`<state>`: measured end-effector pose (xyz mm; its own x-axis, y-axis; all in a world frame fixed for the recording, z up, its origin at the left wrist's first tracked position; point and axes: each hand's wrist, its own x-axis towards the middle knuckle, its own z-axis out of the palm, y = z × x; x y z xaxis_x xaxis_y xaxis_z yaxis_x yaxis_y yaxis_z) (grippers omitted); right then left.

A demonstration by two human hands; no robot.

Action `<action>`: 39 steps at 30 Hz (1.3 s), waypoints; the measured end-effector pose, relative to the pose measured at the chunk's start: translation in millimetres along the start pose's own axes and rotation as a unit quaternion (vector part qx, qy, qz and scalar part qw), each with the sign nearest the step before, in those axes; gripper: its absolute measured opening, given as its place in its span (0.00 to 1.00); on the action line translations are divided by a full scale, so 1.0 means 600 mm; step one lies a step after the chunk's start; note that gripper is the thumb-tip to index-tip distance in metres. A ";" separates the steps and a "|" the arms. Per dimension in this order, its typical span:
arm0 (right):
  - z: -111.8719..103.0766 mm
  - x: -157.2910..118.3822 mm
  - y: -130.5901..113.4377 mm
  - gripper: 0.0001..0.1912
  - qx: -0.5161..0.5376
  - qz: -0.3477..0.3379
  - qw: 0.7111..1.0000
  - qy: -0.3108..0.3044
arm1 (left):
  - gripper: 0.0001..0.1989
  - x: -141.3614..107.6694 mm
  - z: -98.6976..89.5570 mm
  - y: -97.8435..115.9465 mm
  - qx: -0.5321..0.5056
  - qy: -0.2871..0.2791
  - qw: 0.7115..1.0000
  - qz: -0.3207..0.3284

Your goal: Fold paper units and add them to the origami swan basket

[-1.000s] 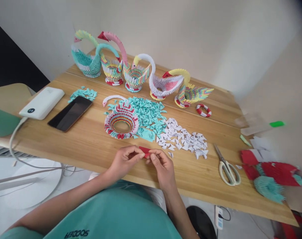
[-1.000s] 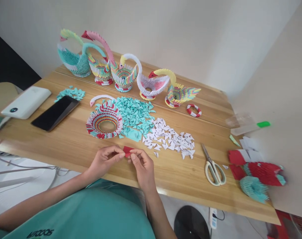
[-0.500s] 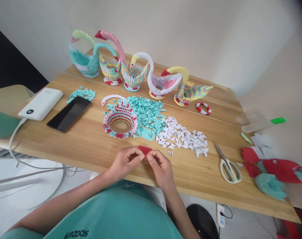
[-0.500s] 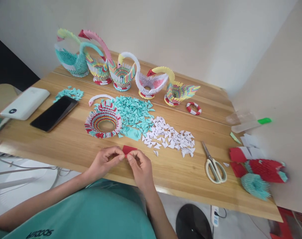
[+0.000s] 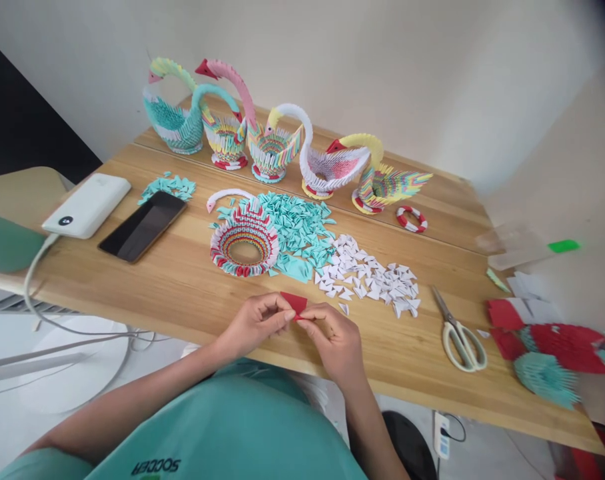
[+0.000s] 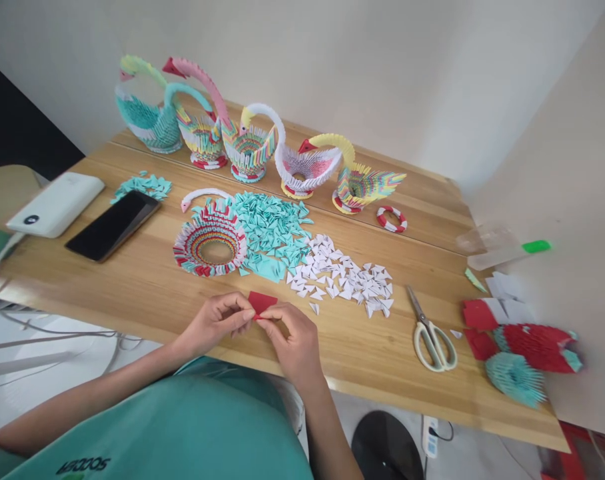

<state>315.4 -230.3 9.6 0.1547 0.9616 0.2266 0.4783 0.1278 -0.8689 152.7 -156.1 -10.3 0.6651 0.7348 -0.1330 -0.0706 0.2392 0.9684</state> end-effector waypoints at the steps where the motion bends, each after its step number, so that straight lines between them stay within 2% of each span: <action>1: 0.003 -0.001 0.000 0.03 0.019 0.031 0.999 0.001 | 0.16 0.001 0.001 -0.001 0.000 0.003 1.000 -0.001; 4: 0.013 -0.008 0.002 0.02 0.094 0.106 0.990 0.015 | 0.18 0.004 0.004 -0.002 -0.027 0.006 1.000 -0.002; 6: 0.020 -0.012 0.003 0.08 0.137 0.129 0.982 0.026 | 0.19 0.006 0.005 -0.002 -0.055 -0.003 0.998 -0.007; 9: 0.023 -0.016 0.003 0.13 0.147 0.129 0.980 0.026 | 0.21 0.005 0.004 -0.003 -0.091 -0.025 0.995 -0.021; 13: 0.019 -0.018 0.003 0.08 0.159 0.112 0.981 0.026 | 0.19 0.003 0.005 -0.006 -0.098 -0.026 0.995 -0.018; 16: 0.019 -0.020 0.005 0.05 0.174 0.126 0.975 0.057 | 0.15 0.003 0.008 -0.008 -0.049 -0.002 0.999 0.012; 19: 0.020 -0.023 0.008 0.04 0.167 0.137 0.974 0.067 | 0.13 0.006 0.011 -0.008 0.012 0.023 0.996 0.085; 22: 0.020 -0.026 0.012 0.06 0.150 0.145 0.976 0.060 | 0.12 0.009 0.012 -0.006 0.074 0.038 0.984 0.157; 26: 0.019 -0.027 0.015 0.07 0.129 0.141 0.979 0.066 | 0.10 0.010 0.009 0.000 0.161 0.050 0.962 0.216; 30: 0.017 -0.022 0.014 0.06 0.123 0.132 0.981 0.066 | 0.07 0.007 0.002 0.006 0.298 0.039 0.912 0.280; 33: 0.018 -0.019 0.015 0.08 0.171 0.173 0.968 0.054 | 0.11 0.004 -0.003 0.009 0.405 0.018 0.858 0.314; 35: 0.020 -0.018 0.016 0.10 0.225 0.205 0.951 0.044 | 0.13 0.003 -0.004 0.010 0.433 0.011 0.842 0.322; 37: 0.021 -0.017 0.016 0.12 0.277 0.228 0.933 0.034 | 0.13 0.001 -0.004 0.010 0.413 0.009 0.853 0.319; 39: 0.021 -0.016 0.014 0.12 0.328 0.249 0.911 0.027 | 0.10 -0.001 -0.002 0.010 0.359 0.010 0.886 0.295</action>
<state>307.0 -235.2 -5.3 0.2620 0.9290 -0.2613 -0.2789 -0.1864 -0.9421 151.1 -154.4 -4.6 0.6554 0.6113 0.4436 0.0945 -0.6491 0.7548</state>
